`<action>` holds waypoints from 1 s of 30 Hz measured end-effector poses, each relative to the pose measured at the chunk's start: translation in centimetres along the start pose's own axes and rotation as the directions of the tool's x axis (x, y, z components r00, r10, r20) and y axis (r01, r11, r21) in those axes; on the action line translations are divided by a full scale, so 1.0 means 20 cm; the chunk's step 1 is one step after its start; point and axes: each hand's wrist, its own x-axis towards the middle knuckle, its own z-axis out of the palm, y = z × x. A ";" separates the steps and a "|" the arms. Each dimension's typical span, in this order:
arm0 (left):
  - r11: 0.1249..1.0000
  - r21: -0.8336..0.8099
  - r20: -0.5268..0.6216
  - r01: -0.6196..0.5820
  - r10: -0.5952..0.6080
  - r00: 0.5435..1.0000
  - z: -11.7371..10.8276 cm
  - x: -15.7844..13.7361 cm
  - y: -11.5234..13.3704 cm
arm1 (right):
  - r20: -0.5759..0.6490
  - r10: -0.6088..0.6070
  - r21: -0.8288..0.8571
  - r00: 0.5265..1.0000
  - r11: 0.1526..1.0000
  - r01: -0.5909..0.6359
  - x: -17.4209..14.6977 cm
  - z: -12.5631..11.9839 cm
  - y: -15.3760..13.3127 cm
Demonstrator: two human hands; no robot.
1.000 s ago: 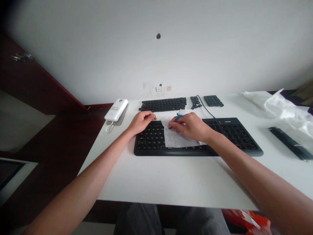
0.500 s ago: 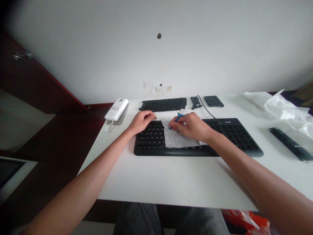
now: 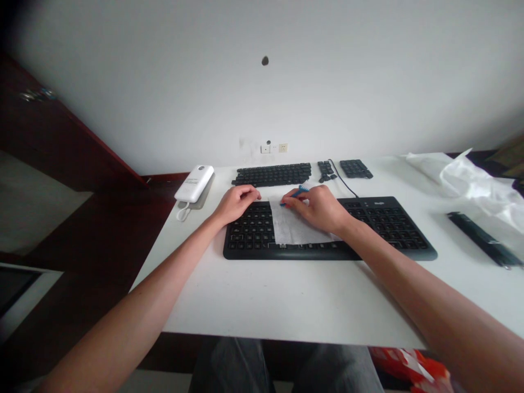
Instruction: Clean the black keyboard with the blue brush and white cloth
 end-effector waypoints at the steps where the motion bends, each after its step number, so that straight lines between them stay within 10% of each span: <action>1: 1.000 -0.002 -0.001 -0.001 0.001 1.000 0.00 0.00 0.00 | 0.024 -0.004 0.016 1.000 1.000 0.004 0.00 0.01 0.01; 30: 0.991 0.095 -0.040 -0.098 0.102 0.994 0.03 0.04 -0.07 | 0.002 -0.048 0.001 0.999 0.999 0.048 0.00 0.04 0.01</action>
